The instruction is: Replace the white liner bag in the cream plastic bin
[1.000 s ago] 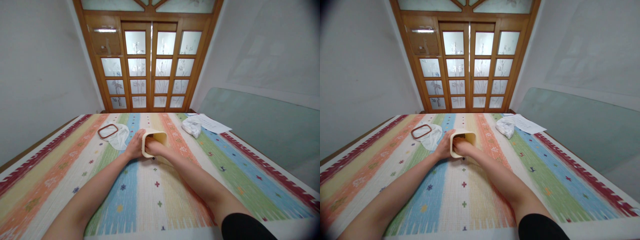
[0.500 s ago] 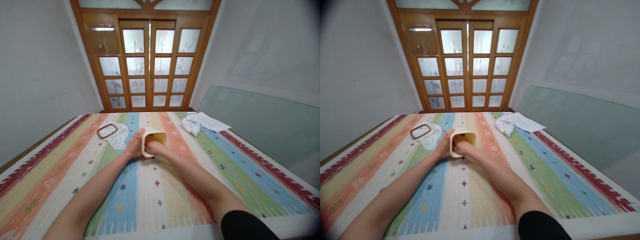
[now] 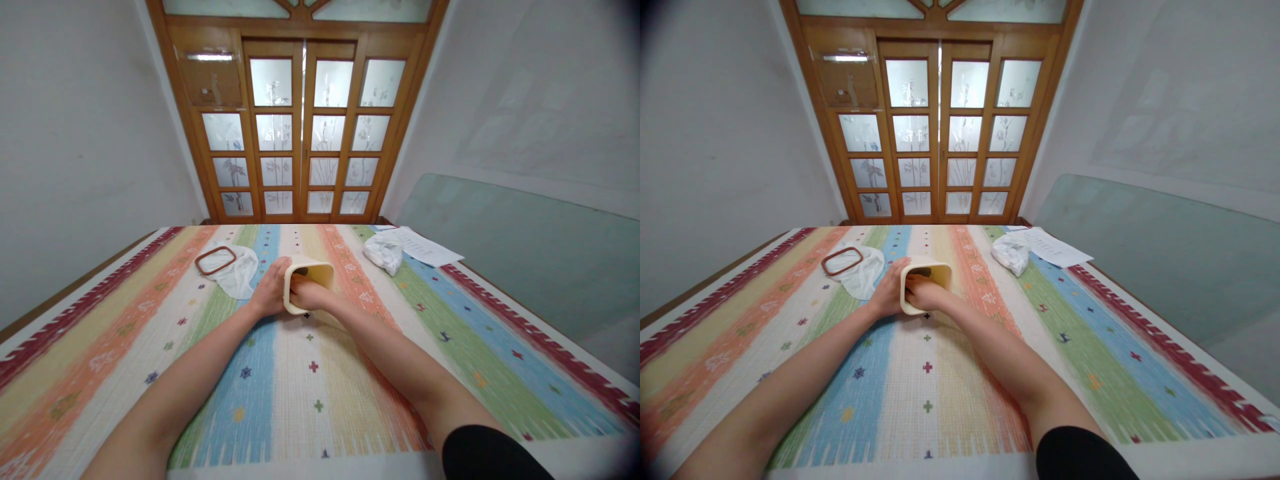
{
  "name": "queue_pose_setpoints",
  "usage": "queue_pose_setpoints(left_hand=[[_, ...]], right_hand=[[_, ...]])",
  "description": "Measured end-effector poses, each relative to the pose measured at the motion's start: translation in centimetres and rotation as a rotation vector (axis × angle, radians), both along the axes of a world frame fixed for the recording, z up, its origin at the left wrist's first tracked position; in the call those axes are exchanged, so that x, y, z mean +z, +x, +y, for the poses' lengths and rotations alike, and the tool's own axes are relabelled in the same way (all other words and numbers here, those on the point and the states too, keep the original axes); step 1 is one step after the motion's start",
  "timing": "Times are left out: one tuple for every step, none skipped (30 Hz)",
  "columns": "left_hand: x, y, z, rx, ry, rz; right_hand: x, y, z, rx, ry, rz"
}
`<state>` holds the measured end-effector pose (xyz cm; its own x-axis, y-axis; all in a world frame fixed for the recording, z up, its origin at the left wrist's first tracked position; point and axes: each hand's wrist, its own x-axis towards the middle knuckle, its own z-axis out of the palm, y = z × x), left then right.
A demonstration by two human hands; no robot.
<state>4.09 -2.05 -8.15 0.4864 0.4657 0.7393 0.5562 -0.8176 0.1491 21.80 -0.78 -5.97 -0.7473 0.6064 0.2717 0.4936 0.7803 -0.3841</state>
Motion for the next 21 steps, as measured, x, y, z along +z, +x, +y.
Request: queue_pose_setpoints(left_hand=[[0.0,0.0,0.0,-0.001,-0.001,0.001],[0.0,0.0,0.0,-0.004,-0.001,0.002],[0.0,0.0,0.0,-0.009,0.003,0.001],[0.0,0.0,0.0,-0.013,0.008,0.000],[0.0,0.0,0.0,-0.012,0.010,-0.001],[0.0,0.1,0.0,-0.008,0.010,-0.002],[0.0,0.1,0.0,-0.003,0.008,-0.002],[0.0,0.1,0.0,0.001,0.006,-0.002],[-0.1,0.1,0.0,0.003,0.005,-0.002],[-0.1,0.1,0.0,0.002,0.008,-0.003],[-0.1,0.1,0.0,0.000,0.014,-0.007],[-0.1,0.1,0.1,-0.004,0.021,-0.010],[-0.1,0.0,0.1,-0.005,0.025,-0.014],[-0.2,0.0,0.1,-0.006,0.025,-0.016],[-0.2,0.0,0.1,-0.005,0.021,-0.017],[-0.2,0.0,0.1,-0.003,0.014,-0.018],[-0.2,0.1,0.1,0.000,0.006,-0.019],[-0.1,0.1,0.0,0.002,0.000,-0.020],[-0.1,0.2,0.0,0.003,-0.002,-0.023],[-0.1,0.2,0.0,0.000,-0.001,-0.028],[0.0,0.3,-0.1,-0.005,0.002,-0.031]], right_hand=[[0.0,-0.1,0.0,-0.009,-0.011,-0.004],[0.0,-0.1,0.0,-0.019,-0.011,-0.002],[0.0,-0.2,0.0,-0.025,-0.004,-0.004],[0.0,-0.2,0.1,-0.023,0.004,-0.012],[-0.1,-0.2,0.2,-0.018,0.010,-0.025],[-0.1,-0.2,0.2,-0.010,0.013,-0.040],[-0.1,-0.1,0.3,-0.002,0.012,-0.054],[-0.1,-0.1,0.3,0.001,0.009,-0.063],[-0.1,0.0,0.3,-0.003,0.008,-0.062],[0.0,0.1,0.3,-0.013,0.009,-0.051],[0.1,0.2,0.2,-0.019,0.010,-0.038],[0.3,0.3,0.1,-0.016,0.006,-0.032],[0.5,0.4,0.0,-0.005,-0.004,-0.037],[0.8,0.4,-0.1,0.010,-0.022,-0.053],[1.0,0.4,-0.2,0.020,-0.042,-0.078],[1.3,0.5,-0.3,0.018,-0.059,-0.104],[1.5,0.5,-0.4,0.005,-0.067,-0.124],[1.7,0.4,-0.5,-0.020,-0.064,-0.133],[1.8,0.4,-0.6,-0.045,-0.054,-0.136],[1.9,0.4,-0.7,-0.062,-0.039,-0.136],[1.8,0.4,-0.7,-0.059,-0.026,-0.135]])
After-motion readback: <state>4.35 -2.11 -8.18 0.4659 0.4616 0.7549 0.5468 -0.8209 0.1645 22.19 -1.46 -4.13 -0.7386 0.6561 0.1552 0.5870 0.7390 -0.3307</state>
